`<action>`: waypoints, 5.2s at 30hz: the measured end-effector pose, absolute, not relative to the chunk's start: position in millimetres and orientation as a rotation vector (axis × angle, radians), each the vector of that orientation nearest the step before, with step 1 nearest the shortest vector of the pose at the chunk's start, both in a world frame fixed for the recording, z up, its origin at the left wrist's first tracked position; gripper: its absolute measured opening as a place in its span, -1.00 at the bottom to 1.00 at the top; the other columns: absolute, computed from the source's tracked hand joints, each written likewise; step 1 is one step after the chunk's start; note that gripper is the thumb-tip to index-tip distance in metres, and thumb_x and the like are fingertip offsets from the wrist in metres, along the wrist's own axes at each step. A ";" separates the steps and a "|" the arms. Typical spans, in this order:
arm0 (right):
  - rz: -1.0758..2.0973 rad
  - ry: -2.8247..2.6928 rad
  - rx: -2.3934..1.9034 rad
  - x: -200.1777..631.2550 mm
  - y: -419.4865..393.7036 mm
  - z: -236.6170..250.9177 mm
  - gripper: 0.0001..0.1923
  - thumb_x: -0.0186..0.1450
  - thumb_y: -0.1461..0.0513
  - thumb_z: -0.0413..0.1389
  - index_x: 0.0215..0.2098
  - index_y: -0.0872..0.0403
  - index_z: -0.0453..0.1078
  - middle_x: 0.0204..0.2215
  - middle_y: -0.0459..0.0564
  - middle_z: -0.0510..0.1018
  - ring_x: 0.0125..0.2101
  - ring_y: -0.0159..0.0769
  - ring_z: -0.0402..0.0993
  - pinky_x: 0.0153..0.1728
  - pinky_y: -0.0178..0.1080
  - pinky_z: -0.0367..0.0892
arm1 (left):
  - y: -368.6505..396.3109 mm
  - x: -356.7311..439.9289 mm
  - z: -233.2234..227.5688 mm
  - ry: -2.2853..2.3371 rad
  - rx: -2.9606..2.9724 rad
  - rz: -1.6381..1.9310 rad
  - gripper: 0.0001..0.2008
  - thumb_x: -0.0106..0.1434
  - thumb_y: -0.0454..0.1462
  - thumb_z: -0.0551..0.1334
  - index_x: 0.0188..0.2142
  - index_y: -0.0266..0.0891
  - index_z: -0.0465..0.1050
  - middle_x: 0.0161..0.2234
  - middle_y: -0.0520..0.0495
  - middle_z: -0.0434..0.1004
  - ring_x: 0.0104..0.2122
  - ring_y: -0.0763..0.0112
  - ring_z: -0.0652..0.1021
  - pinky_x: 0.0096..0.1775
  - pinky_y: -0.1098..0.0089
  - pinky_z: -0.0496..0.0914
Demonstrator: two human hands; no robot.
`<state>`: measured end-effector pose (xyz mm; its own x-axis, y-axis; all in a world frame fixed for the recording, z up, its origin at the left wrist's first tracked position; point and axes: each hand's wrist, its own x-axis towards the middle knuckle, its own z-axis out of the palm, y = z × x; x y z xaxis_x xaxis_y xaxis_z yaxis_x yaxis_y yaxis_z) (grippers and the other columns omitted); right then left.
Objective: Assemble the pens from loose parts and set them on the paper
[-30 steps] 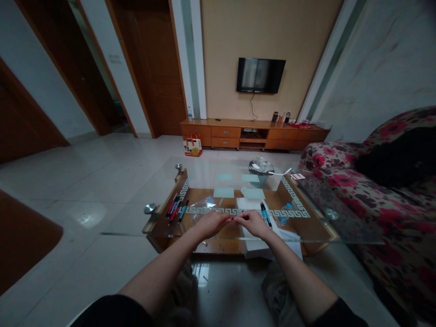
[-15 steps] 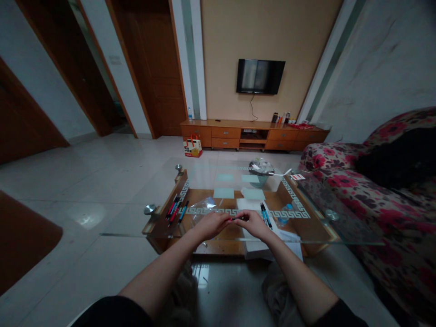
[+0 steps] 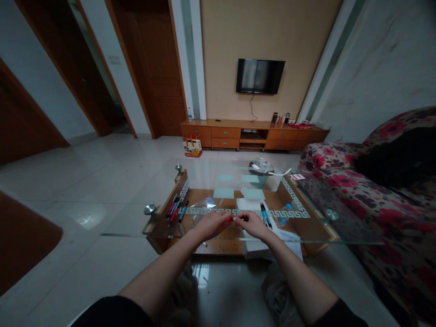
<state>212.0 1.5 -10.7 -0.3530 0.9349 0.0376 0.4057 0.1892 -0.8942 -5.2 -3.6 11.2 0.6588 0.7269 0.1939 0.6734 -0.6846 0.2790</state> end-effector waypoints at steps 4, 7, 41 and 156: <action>1.257 -1.820 -1.261 212.0 1.9 -11.9 -0.42 0.29 -0.15 -0.06 -0.48 0.14 0.47 -0.56 -0.03 0.53 -0.54 -0.35 0.40 -0.48 -0.33 0.23 | -3.7 -5.3 11.8 1.122 2.696 0.469 -0.81 0.40 -0.19 0.03 -0.08 -0.12 0.33 -0.17 -0.06 0.50 -0.20 0.32 0.51 -0.19 0.40 0.31; 1.313 -1.800 -1.257 212.4 2.8 -13.9 -0.40 0.29 -0.16 -0.07 -0.49 0.14 0.46 -0.57 -0.03 0.54 -0.54 -0.33 0.42 -0.46 -0.33 0.25 | -3.7 -5.3 12.2 1.104 2.692 0.482 -0.81 0.40 -0.19 0.02 -0.08 -0.13 0.33 -0.16 -0.06 0.51 -0.20 0.33 0.51 -0.19 0.41 0.32; 1.040 -1.856 -1.311 213.8 3.1 -10.3 -0.55 0.27 -0.06 0.03 -0.47 0.13 0.48 -0.59 -0.07 0.47 -0.53 -0.36 0.35 -0.48 -0.34 0.19 | -4.9 -7.1 10.4 1.200 2.656 0.411 -0.73 0.41 -0.13 -0.03 -0.03 -0.10 0.34 -0.27 -0.06 0.55 -0.25 0.28 0.55 -0.28 0.42 0.31; 0.260 -2.183 -1.347 206.9 19.1 -14.7 -0.71 0.26 0.33 0.10 -0.06 -0.02 0.41 -0.25 0.00 0.55 -0.12 -0.16 0.33 -0.10 -0.15 0.09 | -7.1 -21.9 19.5 1.457 2.661 0.275 -0.71 0.42 -0.16 -0.09 0.03 -0.11 0.24 -0.25 -0.11 0.57 -0.24 0.22 0.56 -0.16 0.30 0.36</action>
